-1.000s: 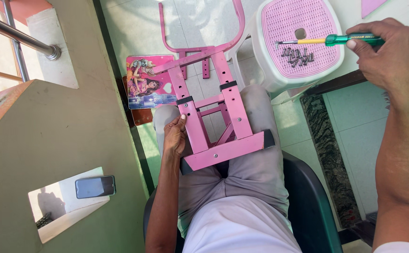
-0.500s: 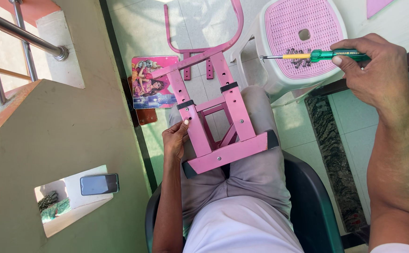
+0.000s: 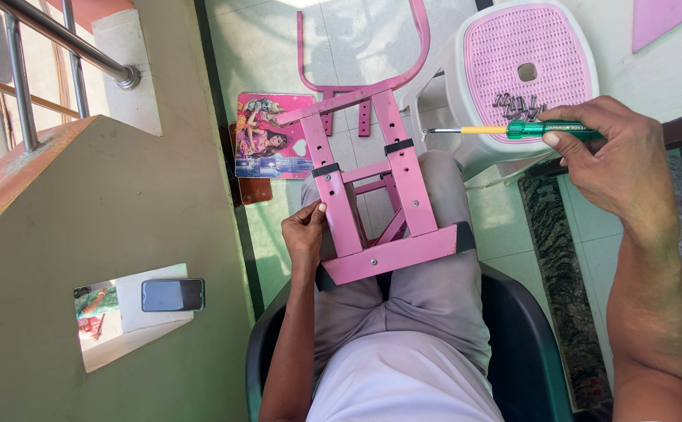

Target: The person assembles a pink metal frame by inserting bolts and tightening them with a screwdriver. They align the frame parts, insert bolts into holes, and use a screwdriver to secure the connections.

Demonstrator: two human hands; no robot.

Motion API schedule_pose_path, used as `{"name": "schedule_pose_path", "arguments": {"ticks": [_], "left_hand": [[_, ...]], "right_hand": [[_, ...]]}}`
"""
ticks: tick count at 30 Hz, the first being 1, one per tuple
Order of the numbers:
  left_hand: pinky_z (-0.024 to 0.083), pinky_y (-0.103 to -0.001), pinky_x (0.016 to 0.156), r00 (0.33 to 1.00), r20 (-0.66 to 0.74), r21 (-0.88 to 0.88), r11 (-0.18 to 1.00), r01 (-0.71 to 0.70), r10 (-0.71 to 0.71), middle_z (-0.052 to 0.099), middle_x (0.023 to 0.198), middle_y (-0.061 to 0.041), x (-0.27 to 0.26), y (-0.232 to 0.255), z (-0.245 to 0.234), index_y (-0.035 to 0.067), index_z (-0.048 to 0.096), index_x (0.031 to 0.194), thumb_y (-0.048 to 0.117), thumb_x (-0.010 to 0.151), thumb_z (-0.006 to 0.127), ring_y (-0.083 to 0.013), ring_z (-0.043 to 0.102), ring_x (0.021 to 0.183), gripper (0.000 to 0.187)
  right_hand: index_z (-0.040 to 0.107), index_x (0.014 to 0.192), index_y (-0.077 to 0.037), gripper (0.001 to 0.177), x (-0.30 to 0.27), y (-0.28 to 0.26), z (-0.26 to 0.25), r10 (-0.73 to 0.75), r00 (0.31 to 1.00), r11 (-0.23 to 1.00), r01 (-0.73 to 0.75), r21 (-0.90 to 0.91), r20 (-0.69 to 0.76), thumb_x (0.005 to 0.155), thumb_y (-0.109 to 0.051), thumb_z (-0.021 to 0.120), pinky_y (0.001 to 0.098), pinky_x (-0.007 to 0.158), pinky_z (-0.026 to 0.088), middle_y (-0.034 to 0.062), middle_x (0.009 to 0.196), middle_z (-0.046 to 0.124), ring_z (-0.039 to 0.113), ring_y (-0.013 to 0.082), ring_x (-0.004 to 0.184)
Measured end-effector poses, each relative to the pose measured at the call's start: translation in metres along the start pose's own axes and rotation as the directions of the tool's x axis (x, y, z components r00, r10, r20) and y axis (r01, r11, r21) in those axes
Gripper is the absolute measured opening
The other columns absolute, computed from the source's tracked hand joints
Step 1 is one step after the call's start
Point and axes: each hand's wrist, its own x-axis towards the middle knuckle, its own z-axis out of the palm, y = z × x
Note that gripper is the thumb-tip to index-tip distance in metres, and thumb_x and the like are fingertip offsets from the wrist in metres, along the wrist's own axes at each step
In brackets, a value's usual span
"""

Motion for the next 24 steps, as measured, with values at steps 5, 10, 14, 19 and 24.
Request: {"name": "schedule_pose_path", "arguments": {"ticks": [5, 10, 14, 19, 24], "left_hand": [[0.068, -0.034, 0.075, 0.996, 0.036, -0.215, 0.972, 0.091, -0.085, 0.077, 0.093, -0.018, 0.002, -0.005, -0.007, -0.010, 0.075, 0.107, -0.002, 0.088, 0.075, -0.0200, 0.076, 0.079, 0.021], [0.069, -0.034, 0.074, 0.996, -0.052, -0.302, 0.952, 0.050, -0.068, 0.077, 0.092, -0.018, -0.001, -0.007, -0.001, -0.011, 0.075, 0.103, -0.004, 0.085, 0.077, -0.0209, 0.076, 0.079, 0.019], [0.064, -0.028, 0.071, 0.976, -0.208, -0.112, 0.990, -0.084, 0.060, 0.079, 0.091, -0.016, -0.013, -0.006, 0.009, -0.005, 0.078, 0.104, 0.000, 0.086, 0.079, -0.0153, 0.074, 0.076, 0.019], [0.059, -0.022, 0.070, 0.935, -0.251, 0.171, 0.962, -0.212, 0.250, 0.080, 0.089, -0.012, -0.028, 0.002, 0.018, 0.000, 0.079, 0.108, 0.006, 0.092, 0.076, -0.0098, 0.073, 0.075, 0.017], [0.062, -0.024, 0.078, 0.892, -0.231, 0.216, 0.914, -0.343, 0.389, 0.079, 0.094, -0.013, -0.031, 0.002, 0.011, -0.003, 0.076, 0.109, 0.005, 0.096, 0.072, -0.0125, 0.075, 0.085, 0.016]], "right_hand": [[0.075, 0.124, -0.008, 0.022, 0.002, -0.004, 0.008, 0.002, 1.000, 0.999, -0.002, 0.032, 0.015, 0.103, -0.012, 0.073, 0.0244, 0.059, 0.056, 0.0103, 0.108, 0.071, 0.068, 0.0124, 0.073], [0.075, 0.125, -0.007, 0.023, 0.005, -0.005, 0.014, 0.008, 0.999, 0.999, -0.010, 0.052, 0.032, 0.102, -0.010, 0.074, 0.0245, 0.061, 0.056, 0.0102, 0.108, 0.071, 0.068, 0.0122, 0.074], [0.075, 0.126, -0.007, 0.023, 0.006, -0.007, 0.019, -0.011, 0.999, 0.998, 0.008, 0.067, 0.041, 0.103, -0.008, 0.074, 0.0241, 0.063, 0.056, 0.0101, 0.109, 0.070, 0.068, 0.0115, 0.076], [0.074, 0.126, -0.007, 0.024, 0.007, -0.012, 0.021, -0.008, 0.999, 0.995, 0.004, 0.104, 0.040, 0.102, -0.007, 0.074, 0.0236, 0.063, 0.056, 0.0094, 0.109, 0.070, 0.067, 0.0111, 0.076], [0.074, 0.125, -0.007, 0.024, 0.005, -0.015, 0.024, 0.003, 0.999, 0.991, -0.009, 0.131, 0.046, 0.101, -0.006, 0.074, 0.0229, 0.062, 0.056, 0.0084, 0.109, 0.070, 0.067, 0.0106, 0.075]]}}
